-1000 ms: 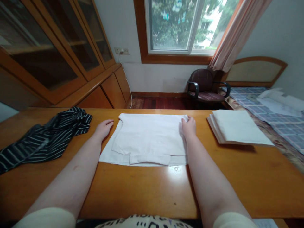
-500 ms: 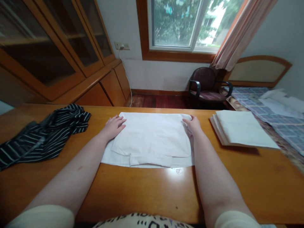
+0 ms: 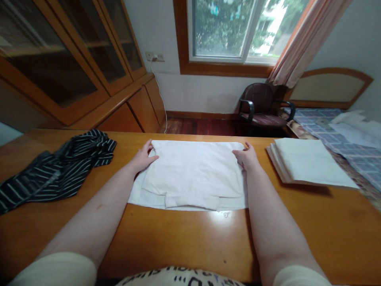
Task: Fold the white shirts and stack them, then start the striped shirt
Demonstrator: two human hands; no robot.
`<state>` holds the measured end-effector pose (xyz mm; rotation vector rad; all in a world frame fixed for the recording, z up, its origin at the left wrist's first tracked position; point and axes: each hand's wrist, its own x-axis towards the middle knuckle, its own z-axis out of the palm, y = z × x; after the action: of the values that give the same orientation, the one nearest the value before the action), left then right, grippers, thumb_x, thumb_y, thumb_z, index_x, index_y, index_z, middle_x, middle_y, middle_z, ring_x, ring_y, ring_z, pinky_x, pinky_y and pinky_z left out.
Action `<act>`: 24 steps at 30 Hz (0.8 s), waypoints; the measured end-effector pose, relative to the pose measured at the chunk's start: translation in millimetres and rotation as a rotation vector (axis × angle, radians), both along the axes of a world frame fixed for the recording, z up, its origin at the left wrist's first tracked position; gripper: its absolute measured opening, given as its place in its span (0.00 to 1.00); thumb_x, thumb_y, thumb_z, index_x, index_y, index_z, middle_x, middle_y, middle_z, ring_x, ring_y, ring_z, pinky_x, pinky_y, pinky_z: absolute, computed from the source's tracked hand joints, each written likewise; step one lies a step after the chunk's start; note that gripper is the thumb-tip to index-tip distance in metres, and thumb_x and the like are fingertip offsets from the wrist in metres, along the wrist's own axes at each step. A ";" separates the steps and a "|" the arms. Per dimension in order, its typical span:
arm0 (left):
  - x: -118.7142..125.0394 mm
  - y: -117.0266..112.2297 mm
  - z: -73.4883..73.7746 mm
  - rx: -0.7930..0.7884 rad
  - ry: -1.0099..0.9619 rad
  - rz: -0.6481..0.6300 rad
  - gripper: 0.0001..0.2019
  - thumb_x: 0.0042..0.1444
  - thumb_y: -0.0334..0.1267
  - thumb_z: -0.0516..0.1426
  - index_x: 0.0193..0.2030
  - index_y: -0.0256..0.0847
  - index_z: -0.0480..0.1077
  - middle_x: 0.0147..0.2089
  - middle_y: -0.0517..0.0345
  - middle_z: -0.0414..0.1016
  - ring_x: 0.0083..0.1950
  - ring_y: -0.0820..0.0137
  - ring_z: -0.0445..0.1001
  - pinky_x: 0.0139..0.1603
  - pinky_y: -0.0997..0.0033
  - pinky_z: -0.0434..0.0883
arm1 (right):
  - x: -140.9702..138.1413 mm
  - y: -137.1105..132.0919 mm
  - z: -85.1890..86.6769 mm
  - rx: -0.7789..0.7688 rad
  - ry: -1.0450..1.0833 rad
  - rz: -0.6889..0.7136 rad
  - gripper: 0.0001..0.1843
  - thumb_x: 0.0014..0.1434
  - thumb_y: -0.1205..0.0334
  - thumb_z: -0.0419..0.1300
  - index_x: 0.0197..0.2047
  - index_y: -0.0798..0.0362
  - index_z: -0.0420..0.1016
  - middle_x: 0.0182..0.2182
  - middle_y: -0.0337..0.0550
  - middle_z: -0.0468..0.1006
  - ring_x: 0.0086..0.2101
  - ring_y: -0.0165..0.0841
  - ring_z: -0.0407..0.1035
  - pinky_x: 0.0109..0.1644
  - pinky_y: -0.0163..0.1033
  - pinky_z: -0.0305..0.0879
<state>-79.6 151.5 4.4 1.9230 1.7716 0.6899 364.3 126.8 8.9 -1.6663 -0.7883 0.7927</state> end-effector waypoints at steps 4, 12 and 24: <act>2.9 0.3 1.5 -0.042 -0.505 0.078 0.51 0.50 0.34 0.60 0.71 0.47 0.28 0.70 0.42 0.53 0.58 0.63 0.71 0.55 0.61 0.70 | 2.8 -2.9 4.6 0.043 0.162 0.098 0.44 0.36 0.71 0.69 0.58 0.55 0.61 0.32 0.39 0.75 0.29 0.34 0.74 0.32 0.37 0.73; 0.3 -3.4 11.1 -0.329 -0.610 0.045 0.25 0.47 0.42 0.62 0.52 0.33 0.70 0.51 0.43 0.76 0.49 0.56 0.76 0.50 0.59 0.73 | 13.7 -11.0 17.0 -0.174 0.238 0.343 0.11 0.45 0.62 0.68 0.30 0.53 0.70 0.24 0.42 0.76 0.24 0.33 0.72 0.25 0.34 0.70; 9.4 -17.1 21.7 -0.490 -0.901 0.002 0.30 0.34 0.41 0.69 0.47 0.36 0.71 0.46 0.44 0.79 0.44 0.54 0.78 0.47 0.53 0.74 | 9.1 -22.8 29.1 -0.364 0.216 0.525 0.21 0.38 0.64 0.73 0.39 0.52 0.76 0.36 0.47 0.82 0.34 0.43 0.77 0.35 0.42 0.75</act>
<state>-70.2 134.4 26.0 1.0225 1.1984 0.8403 373.4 104.0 38.0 -1.6633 -0.9841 1.5321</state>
